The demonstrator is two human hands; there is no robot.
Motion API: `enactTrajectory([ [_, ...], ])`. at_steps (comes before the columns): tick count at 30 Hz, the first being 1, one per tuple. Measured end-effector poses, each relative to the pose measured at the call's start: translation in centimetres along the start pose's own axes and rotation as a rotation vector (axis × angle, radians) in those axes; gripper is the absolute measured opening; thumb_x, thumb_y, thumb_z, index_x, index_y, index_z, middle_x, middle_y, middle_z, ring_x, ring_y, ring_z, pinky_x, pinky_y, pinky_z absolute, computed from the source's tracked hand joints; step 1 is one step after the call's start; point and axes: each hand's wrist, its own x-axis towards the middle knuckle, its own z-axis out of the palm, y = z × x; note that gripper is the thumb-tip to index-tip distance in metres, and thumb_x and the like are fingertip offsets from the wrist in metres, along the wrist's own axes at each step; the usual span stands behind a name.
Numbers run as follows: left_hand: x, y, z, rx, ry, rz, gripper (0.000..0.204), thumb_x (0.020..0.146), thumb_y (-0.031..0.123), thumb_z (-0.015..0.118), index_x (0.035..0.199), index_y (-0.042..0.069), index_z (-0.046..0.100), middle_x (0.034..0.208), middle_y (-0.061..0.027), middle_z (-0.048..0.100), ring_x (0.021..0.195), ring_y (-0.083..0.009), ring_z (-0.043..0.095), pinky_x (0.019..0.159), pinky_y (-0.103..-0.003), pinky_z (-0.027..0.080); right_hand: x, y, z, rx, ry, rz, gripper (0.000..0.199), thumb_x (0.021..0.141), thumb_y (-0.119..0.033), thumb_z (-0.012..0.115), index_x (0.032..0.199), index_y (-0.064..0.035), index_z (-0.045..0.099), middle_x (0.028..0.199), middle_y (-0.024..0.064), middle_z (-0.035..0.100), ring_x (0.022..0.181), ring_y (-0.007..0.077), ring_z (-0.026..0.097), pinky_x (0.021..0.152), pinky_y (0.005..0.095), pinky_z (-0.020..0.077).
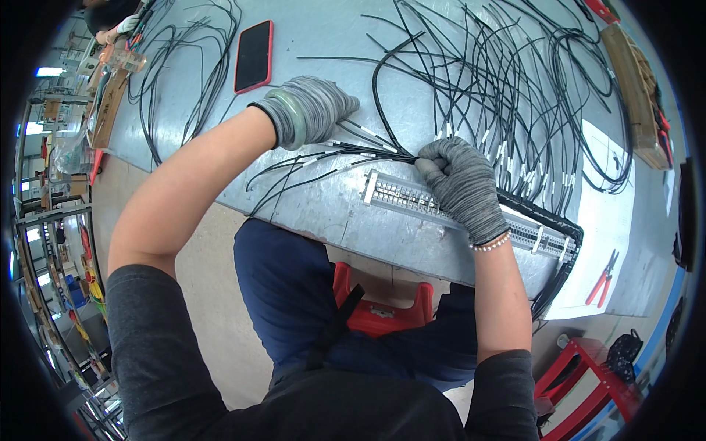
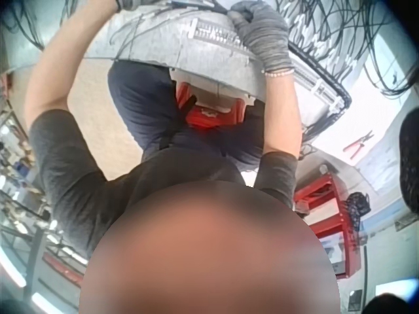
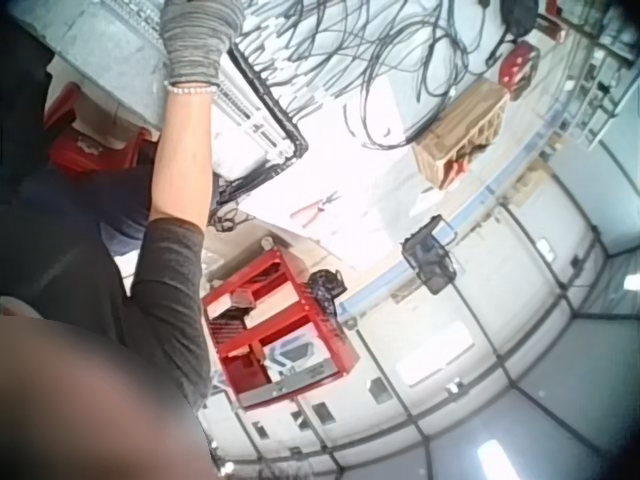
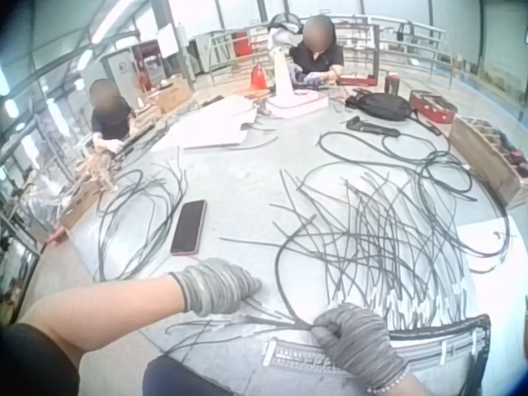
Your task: The person inserts black cables into a terminal block on a metal workbench. They repeatedly pick up cables, align them, and push them into slots. The person uses pliers to trim or adjust cables as needed.
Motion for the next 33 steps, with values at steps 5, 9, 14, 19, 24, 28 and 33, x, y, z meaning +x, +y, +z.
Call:
enactTrajectory([
  [5, 0.0, -2.0, 0.1, -0.161, 0.150, 0.037, 0.030, 0.080, 0.027, 0.069, 0.099, 0.004, 0.063, 0.081, -0.0143, 0.066, 0.079, -0.0329, 0.064, 0.072, -0.039, 0.050, 0.0, -0.1, 0.0, 0.010, -0.010, 0.005, 0.018, 0.083, -0.027, 0.068, 0.092, -0.0115, 0.069, 0.082, 0.0091, 0.066, 0.074, 0.0210, 0.065, 0.071, 0.0338, 0.0522],
  [9, 0.1, -2.2, -1.2, -0.279, -0.074, 0.016, 0.027, 0.077, 0.026, 0.073, 0.077, 0.003, 0.061, 0.064, -0.0092, 0.059, 0.061, -0.0223, 0.054, 0.063, -0.036, 0.046, -0.1, 0.1, 0.1, 0.015, 0.018, -0.009, 0.018, 0.084, -0.028, 0.067, 0.092, -0.0118, 0.069, 0.082, 0.0088, 0.066, 0.074, 0.0203, 0.065, 0.072, 0.0335, 0.0524],
  [14, -0.4, -2.3, -1.1, -0.276, -0.296, -0.036, 0.017, 0.070, 0.017, 0.075, 0.080, 0.005, 0.067, 0.068, -0.0062, 0.064, 0.062, -0.0194, 0.056, 0.064, -0.034, 0.048, 0.0, -0.1, 0.0, 0.004, -0.010, 0.017, 0.019, 0.084, -0.029, 0.067, 0.092, -0.0118, 0.070, 0.082, 0.0086, 0.066, 0.074, 0.0201, 0.065, 0.073, 0.0332, 0.0524],
  [19, -0.9, -1.9, 0.2, -0.270, -0.220, -0.069, 0.030, 0.070, 0.017, 0.074, 0.100, 0.009, 0.071, 0.086, -0.0100, 0.071, 0.074, -0.0224, 0.066, 0.072, -0.034, 0.051, 0.0, 0.1, 0.1, 0.022, 0.008, -0.011, 0.019, 0.083, -0.027, 0.069, 0.092, -0.0115, 0.070, 0.082, 0.0086, 0.065, 0.075, 0.0206, 0.065, 0.073, 0.0340, 0.0523],
  [24, -0.8, -1.5, 0.1, -0.163, -0.015, -0.124, 0.019, 0.075, 0.018, 0.069, 0.092, 0.009, 0.069, 0.076, -0.0104, 0.068, 0.071, -0.0260, 0.064, 0.071, -0.036, 0.050, 0.1, 0.4, 0.3, 0.001, 0.018, -0.017, 0.018, 0.082, -0.026, 0.069, 0.092, -0.0114, 0.069, 0.081, 0.0085, 0.064, 0.075, 0.0209, 0.064, 0.072, 0.0345, 0.0519],
  [28, 0.1, -1.7, -0.2, -0.078, 0.191, -0.060, 0.022, 0.076, 0.016, 0.065, 0.098, 0.010, 0.065, 0.079, -0.0105, 0.066, 0.075, -0.0280, 0.064, 0.071, -0.037, 0.051, 0.0, 0.4, 0.2, 0.015, 0.018, -0.026, 0.017, 0.081, -0.025, 0.069, 0.092, -0.0123, 0.069, 0.082, 0.0085, 0.064, 0.075, 0.0211, 0.064, 0.072, 0.0345, 0.0518],
  [33, 0.8, -2.6, -0.9, -0.517, 0.201, -0.053, 0.035, 0.077, 0.023, 0.073, 0.105, 0.005, 0.062, 0.091, -0.0087, 0.068, 0.083, -0.0223, 0.066, 0.077, -0.033, 0.052, 0.0, 0.4, 0.4, 0.014, 0.018, -0.024, 0.016, 0.080, -0.024, 0.070, 0.092, -0.0132, 0.069, 0.083, 0.0081, 0.063, 0.076, 0.0213, 0.064, 0.073, 0.0350, 0.0518],
])
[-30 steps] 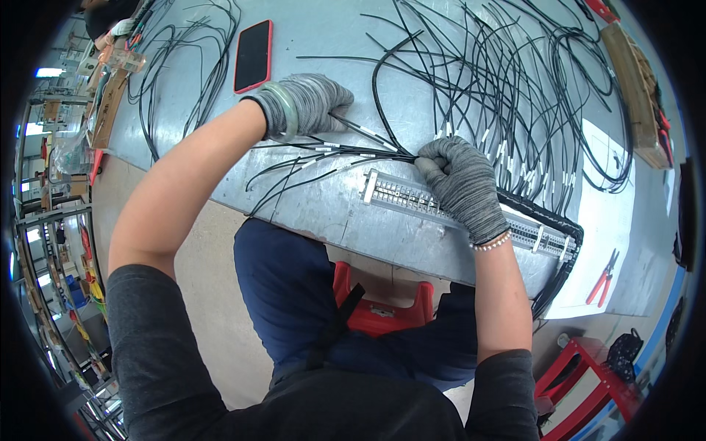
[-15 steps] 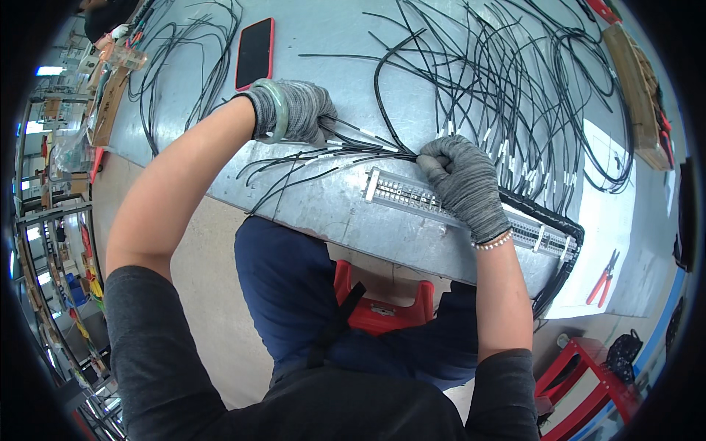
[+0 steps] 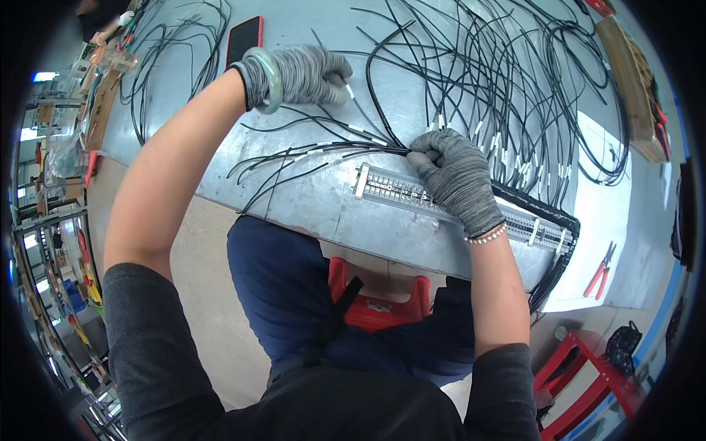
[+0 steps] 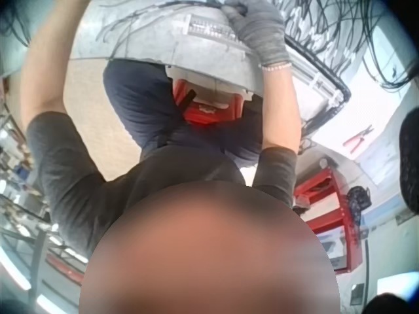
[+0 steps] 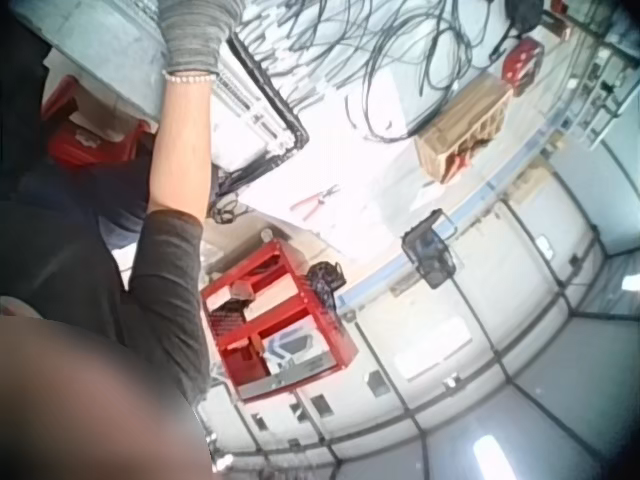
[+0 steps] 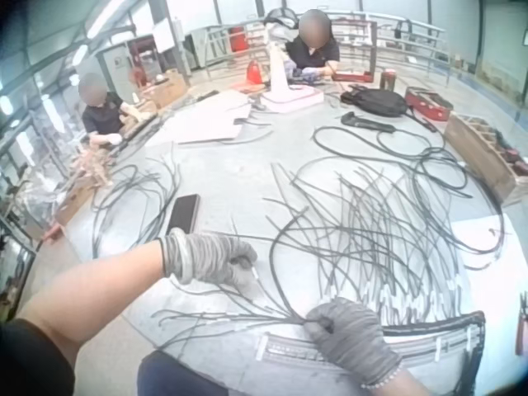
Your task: The person inserts black cables into a terminal block on a metal workbench. They repeatedly pick up cables, align them, and push them into slots. The person uses pliers to trim or adjust cables as needed.
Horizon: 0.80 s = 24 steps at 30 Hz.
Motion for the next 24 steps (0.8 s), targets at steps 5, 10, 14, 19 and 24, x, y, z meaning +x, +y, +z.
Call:
enactTrajectory([
  [5, 2.8, 3.1, 1.3, 0.109, 0.344, 0.142, 0.022, 0.083, 0.021, 0.069, 0.096, 0.004, 0.063, 0.083, -0.0050, 0.067, 0.075, -0.0136, 0.062, 0.073, -0.029, 0.052, 0.1, 0.3, -0.1, 0.020, -0.019, 0.021, 0.015, 0.081, -0.023, 0.069, 0.092, -0.0136, 0.069, 0.084, 0.0084, 0.064, 0.077, 0.0221, 0.064, 0.074, 0.0356, 0.0518],
  [10, 1.3, 6.9, 3.6, -0.235, 0.651, 0.227, 0.023, 0.082, 0.019, 0.071, 0.097, 0.007, 0.059, 0.074, -0.0019, 0.061, 0.069, -0.0094, 0.058, 0.064, -0.024, 0.051, 0.2, 0.0, -0.3, -0.028, -0.018, 0.013, 0.014, 0.081, -0.021, 0.067, 0.092, -0.0124, 0.070, 0.084, 0.0099, 0.067, 0.078, 0.0235, 0.065, 0.076, 0.0364, 0.0519],
  [14, 0.4, 6.4, 6.0, -0.758, 0.694, 0.025, 0.033, 0.084, 0.022, 0.070, 0.109, 0.007, 0.057, 0.078, -0.0028, 0.061, 0.068, -0.0077, 0.055, 0.060, -0.022, 0.050, 0.1, 0.1, -0.3, -0.036, -0.011, -0.020, 0.014, 0.082, -0.020, 0.066, 0.092, -0.0117, 0.069, 0.082, 0.0098, 0.067, 0.078, 0.0240, 0.066, 0.075, 0.0362, 0.0521],
  [19, -0.4, 4.9, 6.3, -0.636, 0.410, -0.106, 0.035, 0.092, 0.038, 0.056, 0.101, 0.005, 0.067, 0.081, -0.0010, 0.061, 0.070, -0.0079, 0.054, 0.068, -0.023, 0.050, 0.3, 0.1, -0.4, -0.034, -0.042, -0.005, 0.014, 0.083, -0.020, 0.065, 0.093, -0.0128, 0.070, 0.081, 0.0098, 0.068, 0.076, 0.0243, 0.066, 0.074, 0.0357, 0.0528],
  [24, -0.5, 4.4, 6.2, -0.729, 0.094, -0.117, 0.040, 0.095, 0.042, 0.051, 0.098, 0.005, 0.065, 0.086, -0.0028, 0.065, 0.070, -0.0108, 0.058, 0.063, -0.025, 0.050, 0.4, 0.7, -0.2, -0.057, -0.020, -0.038, 0.013, 0.083, -0.020, 0.064, 0.093, -0.0138, 0.070, 0.084, 0.0103, 0.068, 0.078, 0.0248, 0.066, 0.075, 0.0363, 0.0526],
])
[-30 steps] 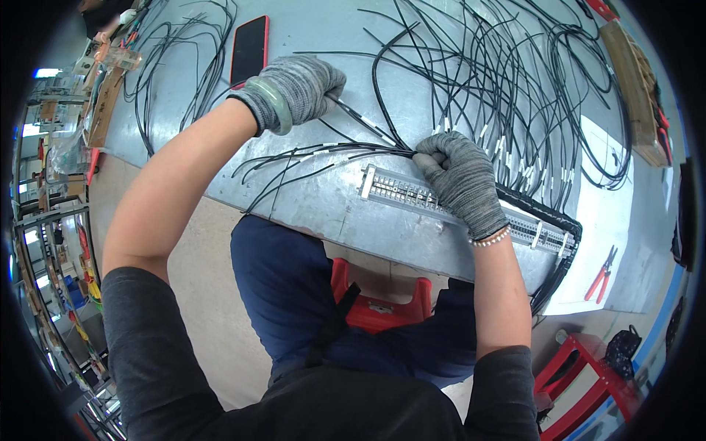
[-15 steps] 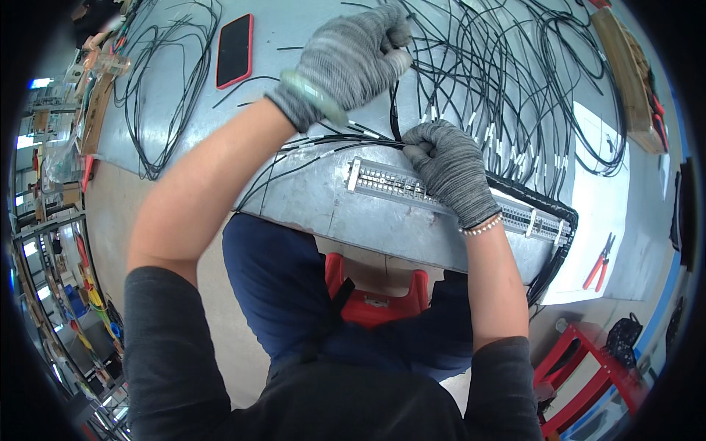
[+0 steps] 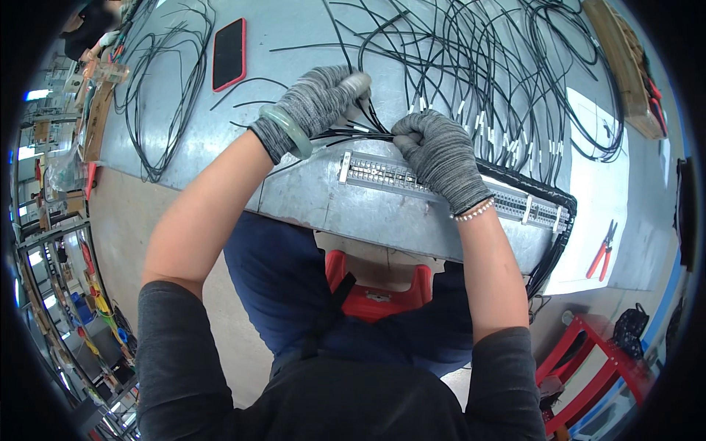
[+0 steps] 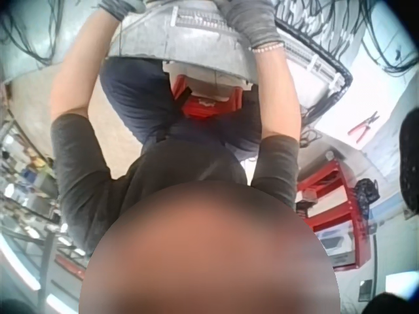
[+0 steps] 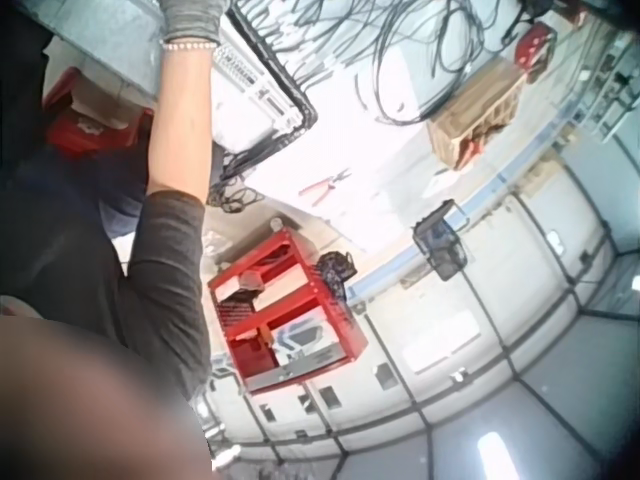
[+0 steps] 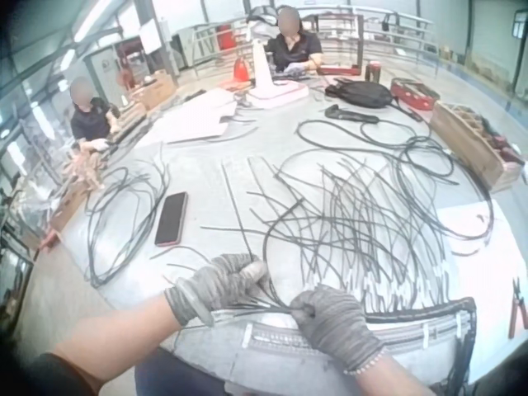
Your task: The person inserts black cables into a terminal block on a metal workbench. They repeatedly pick up cables, align them, and push them into slots. The person uses pliers to trim or adjust cables as needed.
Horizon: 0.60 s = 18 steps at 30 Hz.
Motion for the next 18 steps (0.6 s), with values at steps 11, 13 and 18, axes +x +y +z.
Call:
enactTrajectory([
  [11, 0.4, 1.8, 2.2, 0.461, -0.082, 0.193, 0.018, 0.084, 0.021, 0.063, 0.090, 0.005, 0.064, 0.076, -0.0078, 0.065, 0.070, -0.0160, 0.061, 0.069, -0.032, 0.050, 0.3, -0.2, -0.2, -0.057, -0.010, -0.012, 0.015, 0.085, -0.022, 0.062, 0.094, -0.0141, 0.071, 0.083, 0.0117, 0.069, 0.077, 0.0258, 0.067, 0.075, 0.0382, 0.0532],
  [13, 1.1, 1.8, 3.0, 0.527, -0.026, 0.244, 0.022, 0.085, 0.025, 0.063, 0.091, 0.004, 0.064, 0.075, -0.0098, 0.066, 0.069, -0.0192, 0.062, 0.070, -0.033, 0.051, 0.3, -0.4, -0.2, -0.058, -0.032, 0.009, 0.015, 0.085, -0.022, 0.062, 0.094, -0.0132, 0.071, 0.082, 0.0121, 0.068, 0.077, 0.0260, 0.067, 0.075, 0.0382, 0.0532],
  [18, 2.9, 1.8, 4.2, 0.604, 0.037, 0.196, 0.029, 0.084, 0.030, 0.064, 0.092, 0.003, 0.066, 0.077, -0.0115, 0.067, 0.071, -0.0219, 0.064, 0.071, -0.035, 0.052, 0.6, -0.4, -0.1, -0.068, -0.087, 0.053, 0.014, 0.083, -0.020, 0.064, 0.091, -0.0117, 0.071, 0.083, 0.0135, 0.066, 0.079, 0.0264, 0.066, 0.076, 0.0390, 0.0526],
])
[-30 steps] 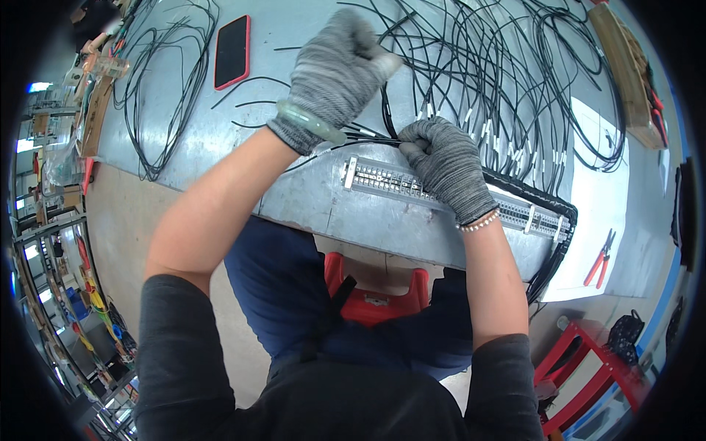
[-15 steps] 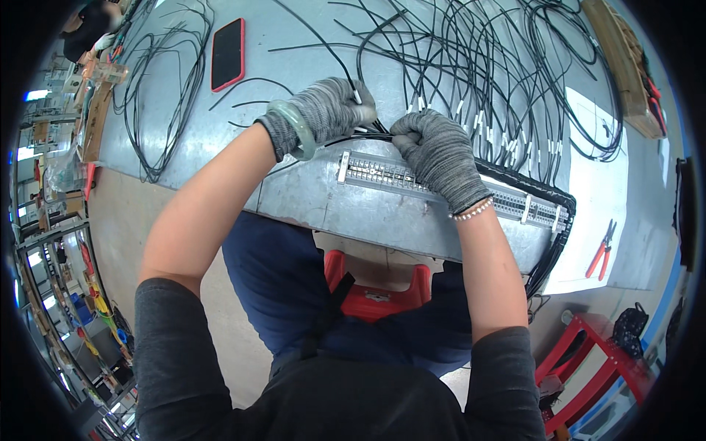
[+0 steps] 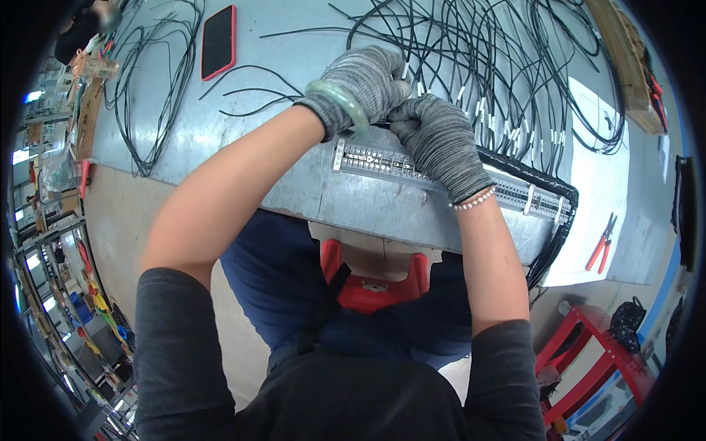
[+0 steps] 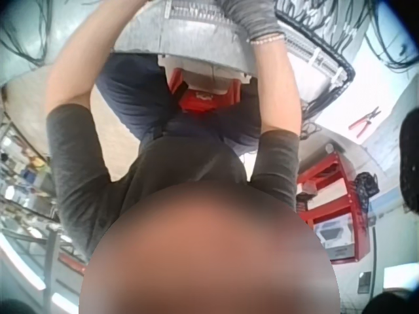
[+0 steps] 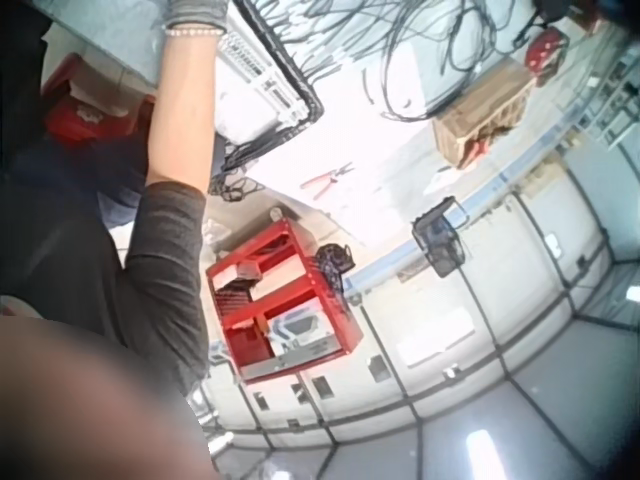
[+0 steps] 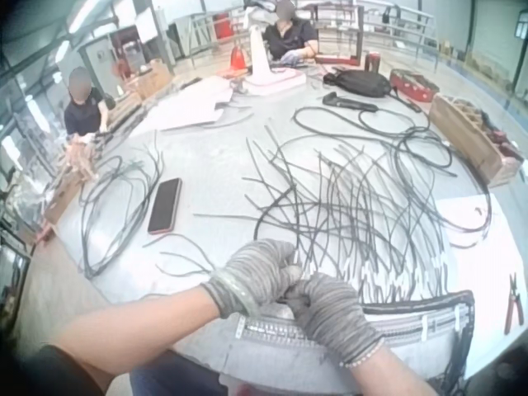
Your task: The person inserts black cables into a terminal block on a metal workbench. They repeatedly pick up cables, align them, and push them into slots. The person uses pliers to trim or adjust cables as needed.
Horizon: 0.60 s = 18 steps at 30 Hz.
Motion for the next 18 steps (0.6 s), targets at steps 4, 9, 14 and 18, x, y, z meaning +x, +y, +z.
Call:
enactTrajectory([
  [4, 0.4, 0.4, 0.5, -0.126, 0.026, -0.029, 0.027, 0.082, 0.026, 0.068, 0.094, 0.003, 0.068, 0.079, -0.0097, 0.068, 0.071, -0.0174, 0.064, 0.071, -0.032, 0.053, -0.2, 0.7, 0.6, 0.020, 0.139, -0.090, 0.013, 0.081, -0.019, 0.065, 0.089, -0.0113, 0.071, 0.080, 0.0143, 0.066, 0.075, 0.0282, 0.065, 0.074, 0.0394, 0.0529],
  [9, -0.7, -0.5, 1.2, -0.661, 0.059, -0.180, 0.022, 0.083, 0.020, 0.070, 0.098, 0.004, 0.067, 0.081, -0.0074, 0.068, 0.073, -0.0127, 0.064, 0.062, -0.026, 0.055, -0.3, 0.3, 0.2, 0.044, 0.090, -0.068, 0.012, 0.081, -0.018, 0.065, 0.088, -0.0113, 0.071, 0.077, 0.0143, 0.066, 0.073, 0.0285, 0.065, 0.072, 0.0397, 0.0531],
  [14, -1.0, 0.1, -0.2, -0.677, 0.076, -0.263, 0.026, 0.090, 0.027, 0.062, 0.103, 0.006, 0.067, 0.087, -0.0072, 0.066, 0.070, -0.0109, 0.063, 0.060, -0.024, 0.055, -0.3, 0.3, 0.1, 0.010, 0.100, -0.081, 0.012, 0.082, -0.018, 0.064, 0.088, -0.0124, 0.071, 0.078, 0.0137, 0.067, 0.074, 0.0281, 0.066, 0.073, 0.0391, 0.0532],
  [18, -0.5, -0.8, 0.2, -0.495, 0.043, -0.167, 0.030, 0.092, 0.033, 0.060, 0.105, 0.007, 0.068, 0.080, -0.0025, 0.066, 0.067, -0.0093, 0.060, 0.060, -0.026, 0.054, -0.3, 0.5, 0.3, 0.043, 0.096, -0.063, 0.012, 0.082, -0.018, 0.064, 0.089, -0.0134, 0.072, 0.080, 0.0127, 0.068, 0.075, 0.0276, 0.066, 0.074, 0.0382, 0.0532],
])
